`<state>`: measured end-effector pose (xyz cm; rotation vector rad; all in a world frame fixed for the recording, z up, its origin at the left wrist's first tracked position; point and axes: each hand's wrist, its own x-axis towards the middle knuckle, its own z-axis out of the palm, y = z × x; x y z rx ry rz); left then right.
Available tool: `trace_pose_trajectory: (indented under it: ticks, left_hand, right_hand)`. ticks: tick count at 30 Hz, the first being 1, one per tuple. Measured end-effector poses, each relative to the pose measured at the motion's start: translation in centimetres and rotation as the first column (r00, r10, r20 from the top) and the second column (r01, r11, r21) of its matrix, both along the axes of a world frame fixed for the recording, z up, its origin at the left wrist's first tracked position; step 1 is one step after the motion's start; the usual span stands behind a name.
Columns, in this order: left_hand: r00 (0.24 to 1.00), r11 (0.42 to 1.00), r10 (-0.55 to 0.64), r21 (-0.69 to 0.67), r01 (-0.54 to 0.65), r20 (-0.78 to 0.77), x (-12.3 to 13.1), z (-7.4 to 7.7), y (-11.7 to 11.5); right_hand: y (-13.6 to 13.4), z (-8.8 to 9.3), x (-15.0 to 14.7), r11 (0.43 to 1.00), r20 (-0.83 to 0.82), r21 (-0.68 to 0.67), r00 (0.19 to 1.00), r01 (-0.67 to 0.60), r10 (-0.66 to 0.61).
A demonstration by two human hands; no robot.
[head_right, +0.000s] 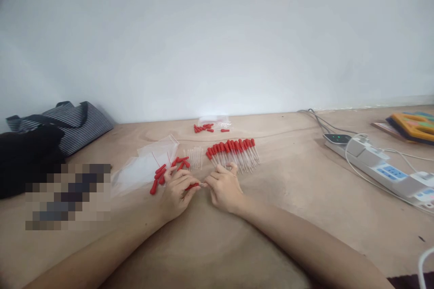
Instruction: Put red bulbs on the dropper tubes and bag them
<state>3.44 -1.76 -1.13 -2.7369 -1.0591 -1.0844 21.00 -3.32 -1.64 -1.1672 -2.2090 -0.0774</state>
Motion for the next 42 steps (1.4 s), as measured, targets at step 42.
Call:
trace_pose_trajectory:
  ticks: [42]
  left_hand:
    - [0.857, 0.874, 0.483, 0.034, -0.486, -0.18, -4.1, 0.9, 3.5]
  right_hand:
    - [4.3, 0.8, -2.2, 0.866, 0.118, -0.133, 0.875, 0.482, -0.469]
